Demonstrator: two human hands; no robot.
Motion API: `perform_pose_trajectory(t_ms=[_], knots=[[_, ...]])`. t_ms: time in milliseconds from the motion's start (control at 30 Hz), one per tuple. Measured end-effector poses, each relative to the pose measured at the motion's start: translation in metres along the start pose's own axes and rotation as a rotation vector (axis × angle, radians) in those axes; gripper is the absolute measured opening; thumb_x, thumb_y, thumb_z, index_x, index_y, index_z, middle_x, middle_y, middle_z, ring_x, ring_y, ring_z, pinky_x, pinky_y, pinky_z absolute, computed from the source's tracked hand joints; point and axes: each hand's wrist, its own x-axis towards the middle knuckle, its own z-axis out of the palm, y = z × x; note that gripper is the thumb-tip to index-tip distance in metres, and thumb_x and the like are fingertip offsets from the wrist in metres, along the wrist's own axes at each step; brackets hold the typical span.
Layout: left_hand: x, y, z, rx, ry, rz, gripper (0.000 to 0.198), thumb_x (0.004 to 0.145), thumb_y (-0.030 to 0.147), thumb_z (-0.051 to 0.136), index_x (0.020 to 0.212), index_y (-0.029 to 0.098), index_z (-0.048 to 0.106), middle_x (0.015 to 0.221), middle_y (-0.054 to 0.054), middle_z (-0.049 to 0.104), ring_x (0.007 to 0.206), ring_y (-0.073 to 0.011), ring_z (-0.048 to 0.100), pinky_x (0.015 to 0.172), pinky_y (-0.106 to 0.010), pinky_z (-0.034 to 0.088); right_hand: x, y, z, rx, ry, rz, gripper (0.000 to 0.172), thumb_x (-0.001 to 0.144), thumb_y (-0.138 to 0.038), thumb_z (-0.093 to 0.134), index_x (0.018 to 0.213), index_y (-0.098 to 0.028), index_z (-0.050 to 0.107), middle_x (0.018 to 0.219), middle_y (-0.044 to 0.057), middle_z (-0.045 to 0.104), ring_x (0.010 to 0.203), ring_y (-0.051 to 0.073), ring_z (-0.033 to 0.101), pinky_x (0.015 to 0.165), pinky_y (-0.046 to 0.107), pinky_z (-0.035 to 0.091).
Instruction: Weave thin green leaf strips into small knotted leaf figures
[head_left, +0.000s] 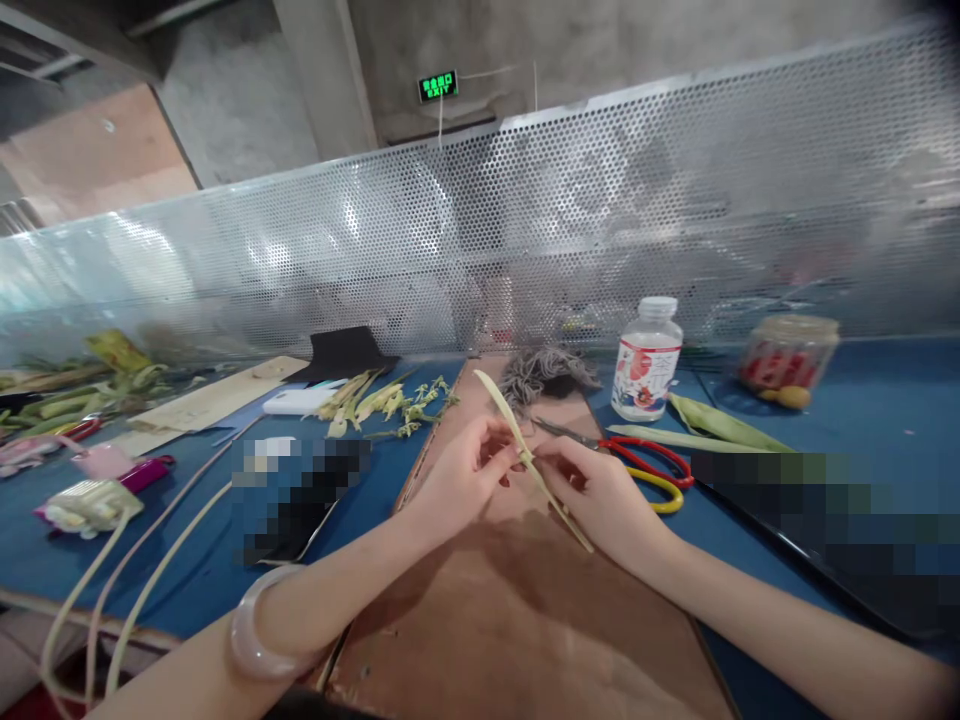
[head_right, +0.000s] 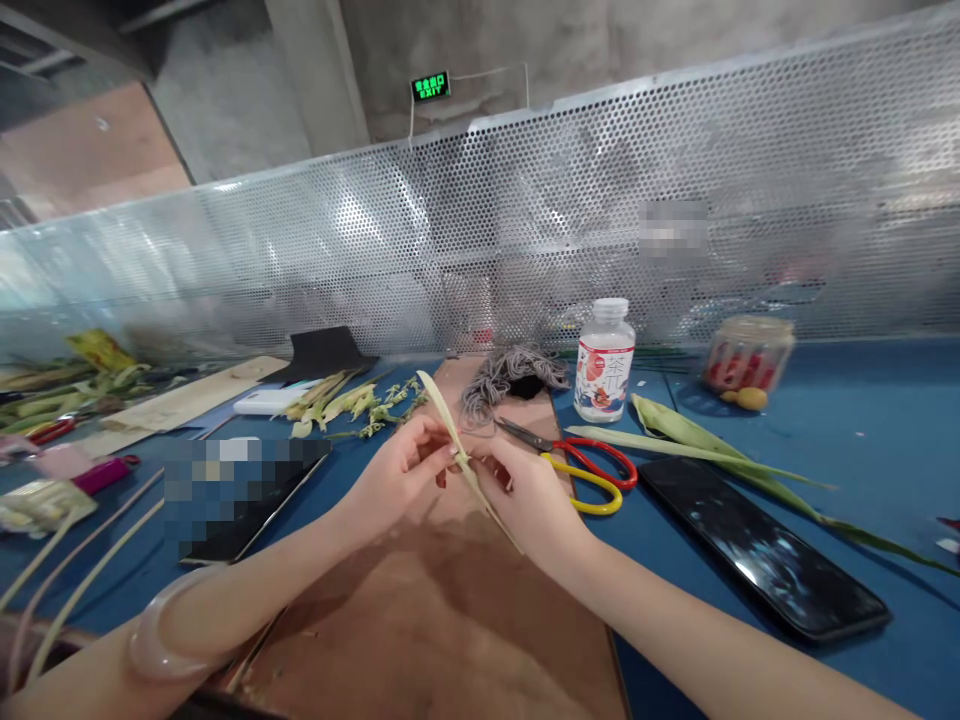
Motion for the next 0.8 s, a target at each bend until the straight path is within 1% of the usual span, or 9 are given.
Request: perform_pose_trajectory(t_ms=[133, 233, 333, 467, 600, 633, 667, 733, 800], knots=[[-0.003, 0.002, -0.001, 0.147, 0.060, 0.042, 0.020, 0.085, 0.035, 0.052, 0.091, 0.016, 0.055, 0.086, -0.005, 0.061, 0.074, -0.0142, 0.056, 0.064, -0.026, 0.044, 0.002, -0.002, -0.002, -0.125, 0.125, -0.149, 0.013, 0.085, -0.018, 0.047, 0.077, -0.017, 0.057, 0.076, 0.004, 0.055, 0.069, 0.013, 0.052, 0.063, 0.024, 0.043], [-0.005, 0.005, -0.002, 0.264, 0.029, 0.108, 0.016, 0.084, 0.032, 0.052, 0.086, 0.017, 0.056, 0.077, -0.001, 0.058, 0.067, -0.0119, 0.052, 0.060, -0.024, 0.040, 0.000, -0.005, -0.002, -0.152, 0.132, -0.179, 0.015, 0.084, -0.016, 0.046, 0.070, -0.017, 0.050, 0.079, 0.004, 0.051, 0.073, 0.014, 0.051, 0.069, 0.026, 0.043], [-0.006, 0.008, -0.005, 0.351, 0.002, 0.171, 0.012, 0.085, 0.028, 0.051, 0.084, 0.017, 0.056, 0.074, 0.000, 0.056, 0.062, -0.0100, 0.048, 0.057, -0.022, 0.037, -0.001, -0.006, -0.002, -0.173, 0.082, -0.155, 0.013, 0.084, -0.015, 0.045, 0.072, -0.018, 0.048, 0.075, 0.002, 0.050, 0.068, 0.013, 0.049, 0.065, 0.025, 0.041], [-0.002, 0.010, -0.011, 0.460, -0.032, 0.239, 0.011, 0.086, 0.023, 0.048, 0.083, 0.018, 0.057, 0.076, -0.001, 0.058, 0.068, -0.0115, 0.050, 0.061, -0.023, 0.037, -0.003, -0.001, -0.003, -0.169, 0.005, -0.093, 0.016, 0.090, -0.016, 0.037, 0.080, -0.019, 0.049, 0.072, 0.002, 0.056, 0.065, 0.014, 0.053, 0.061, 0.024, 0.040], [0.000, 0.009, -0.016, 0.513, -0.111, 0.279, 0.014, 0.087, 0.022, 0.047, 0.082, 0.017, 0.058, 0.076, -0.002, 0.056, 0.073, -0.0129, 0.051, 0.066, -0.024, 0.038, -0.007, 0.010, -0.004, -0.212, -0.039, -0.120, 0.018, 0.091, -0.014, 0.034, 0.080, -0.019, 0.048, 0.069, 0.002, 0.055, 0.062, 0.014, 0.053, 0.058, 0.024, 0.040], [0.000, 0.009, -0.018, 0.521, -0.146, 0.282, 0.014, 0.088, 0.021, 0.046, 0.083, 0.017, 0.059, 0.078, -0.002, 0.056, 0.074, -0.0129, 0.051, 0.066, -0.024, 0.038, -0.009, 0.012, -0.004, -0.229, -0.075, -0.127, 0.019, 0.090, -0.013, 0.032, 0.079, -0.019, 0.047, 0.067, 0.001, 0.054, 0.059, 0.014, 0.052, 0.056, 0.023, 0.040], [0.001, 0.008, -0.019, 0.526, -0.173, 0.284, 0.015, 0.088, 0.021, 0.046, 0.084, 0.017, 0.060, 0.079, -0.003, 0.055, 0.074, -0.0128, 0.051, 0.066, -0.024, 0.038, -0.011, 0.013, -0.004, -0.238, -0.125, -0.141, 0.020, 0.090, -0.011, 0.032, 0.078, -0.019, 0.046, 0.067, 0.001, 0.054, 0.060, 0.014, 0.052, 0.056, 0.023, 0.039], [0.002, 0.006, -0.022, 0.538, -0.231, 0.281, 0.016, 0.088, 0.021, 0.046, 0.087, 0.017, 0.062, 0.081, -0.003, 0.055, 0.073, -0.0124, 0.051, 0.065, -0.023, 0.038, -0.013, 0.015, -0.003, -0.250, -0.184, -0.139, 0.019, 0.089, -0.010, 0.032, 0.082, -0.019, 0.047, 0.074, 0.003, 0.057, 0.066, 0.015, 0.054, 0.059, 0.024, 0.040], [0.003, 0.005, -0.025, 0.547, -0.270, 0.276, 0.019, 0.088, 0.022, 0.046, 0.090, 0.017, 0.064, 0.082, -0.004, 0.055, 0.073, -0.0124, 0.051, 0.065, -0.023, 0.038, -0.014, 0.014, -0.003, -0.257, -0.196, -0.114, 0.018, 0.089, -0.011, 0.034, 0.083, -0.020, 0.048, 0.076, 0.003, 0.058, 0.069, 0.015, 0.055, 0.062, 0.025, 0.041]])
